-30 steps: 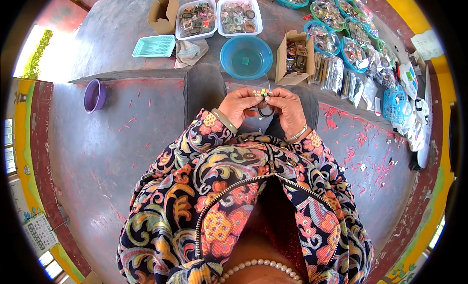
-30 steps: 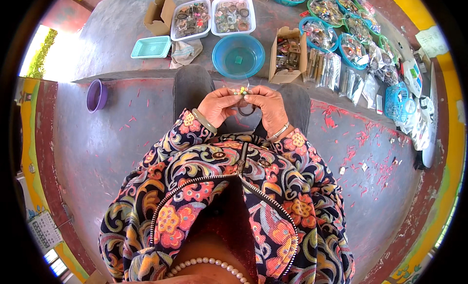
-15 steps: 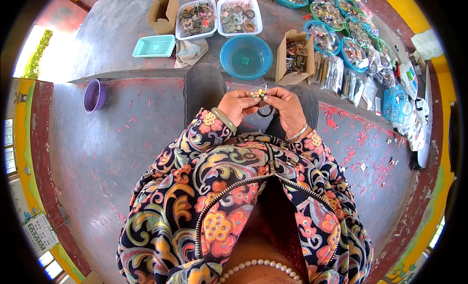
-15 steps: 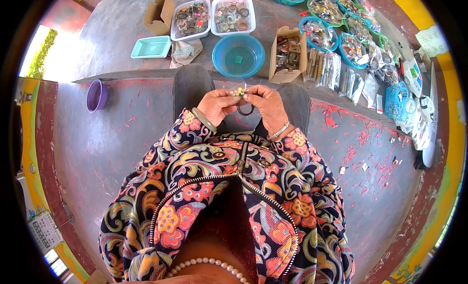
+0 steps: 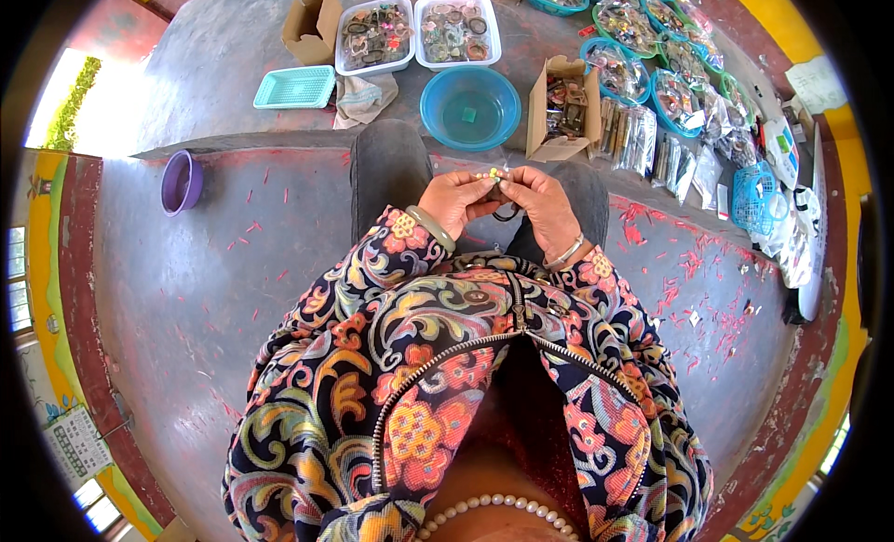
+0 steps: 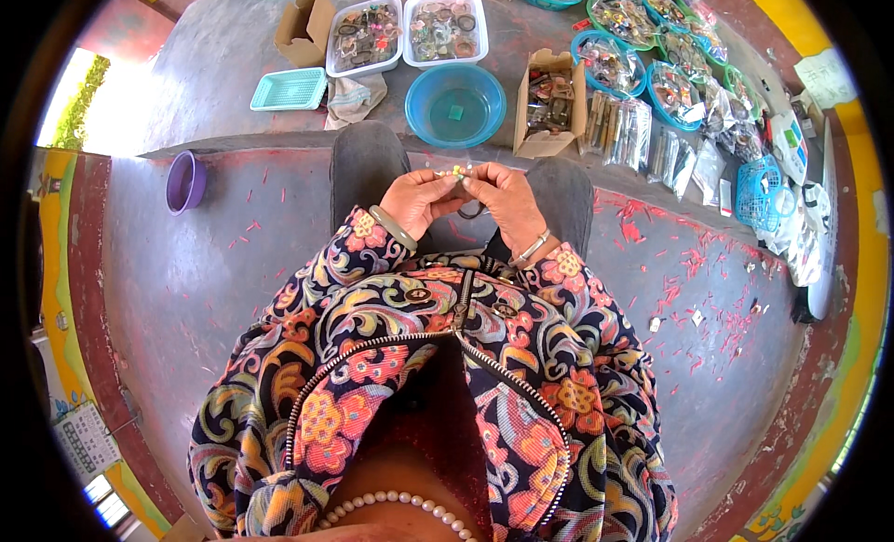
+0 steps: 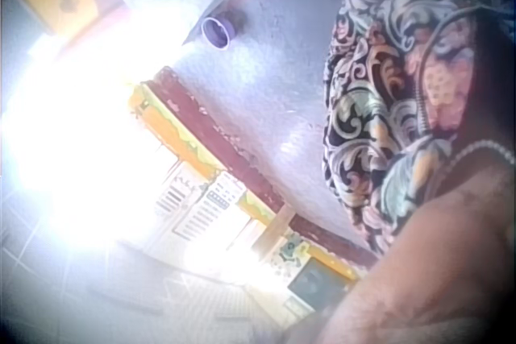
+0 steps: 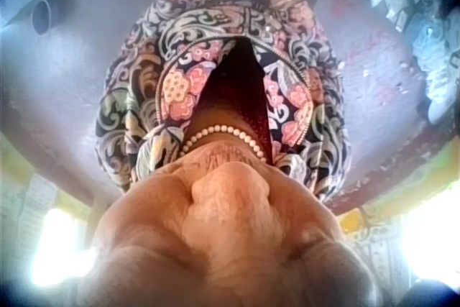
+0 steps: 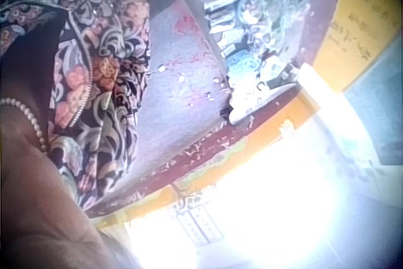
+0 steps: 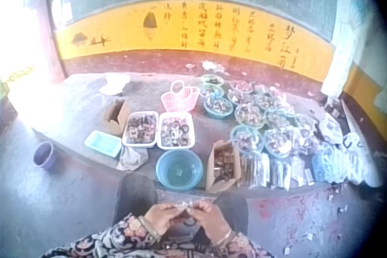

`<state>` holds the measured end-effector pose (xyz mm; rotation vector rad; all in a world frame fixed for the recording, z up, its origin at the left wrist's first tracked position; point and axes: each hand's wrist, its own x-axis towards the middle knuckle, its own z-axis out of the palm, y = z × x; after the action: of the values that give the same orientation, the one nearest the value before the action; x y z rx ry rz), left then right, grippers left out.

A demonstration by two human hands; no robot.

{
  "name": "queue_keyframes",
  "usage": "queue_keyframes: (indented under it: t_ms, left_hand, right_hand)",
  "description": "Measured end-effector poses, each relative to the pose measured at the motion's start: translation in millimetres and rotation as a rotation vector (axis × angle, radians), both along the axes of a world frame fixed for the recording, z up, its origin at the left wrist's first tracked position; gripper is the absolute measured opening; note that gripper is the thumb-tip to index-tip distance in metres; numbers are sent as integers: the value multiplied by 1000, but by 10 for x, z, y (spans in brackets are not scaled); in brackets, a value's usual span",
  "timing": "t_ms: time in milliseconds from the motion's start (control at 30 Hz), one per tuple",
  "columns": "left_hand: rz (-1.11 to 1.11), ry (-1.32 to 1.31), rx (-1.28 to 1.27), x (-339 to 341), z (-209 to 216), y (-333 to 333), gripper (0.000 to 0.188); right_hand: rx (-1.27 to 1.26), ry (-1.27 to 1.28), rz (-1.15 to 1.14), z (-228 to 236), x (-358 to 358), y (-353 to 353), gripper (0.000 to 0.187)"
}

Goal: The person sits on the floor and repeatedly picks up small jewelry items from a blue bowl, places them into clear plastic bags, and transfers the packaged items into a cardboard box. The process involves handling multiple small objects one by one and organizing them into containers.

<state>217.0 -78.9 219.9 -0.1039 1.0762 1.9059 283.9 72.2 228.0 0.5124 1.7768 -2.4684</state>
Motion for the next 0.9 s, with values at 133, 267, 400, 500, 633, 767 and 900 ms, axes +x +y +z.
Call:
queue_keyframes:
  t_ms: [133, 267, 400, 500, 633, 767, 900]
  left_hand:
    - [147, 18, -10, -20, -32, -10, 17]
    - [216, -10, 15, -25, 1, 5, 17]
    - [199, -39, 51, -27, 17, -5, 18]
    - [193, -92, 48, -45, -1, -19, 19]
    - [192, -65, 29, -68, -58, -53, 19]
    - [215, -89, -11, -128, -205, -110, 20]
    - [276, -36, -161, -208, -576, -136, 30]
  right_hand:
    - [35, -59, 21, -52, -2, -7, 14]
    - [2, -74, 51, -110, 18, 9, 16]
    - [-17, -65, 39, -162, 4, 22, 16]
    - [-25, -82, 40, -190, -8, 34, 15]
    - [-47, -121, 26, -223, -21, 5, 14]
    - [-41, -130, 20, -313, -112, 10, 12]
    - [2, -220, -1, -601, -343, 142, 13]
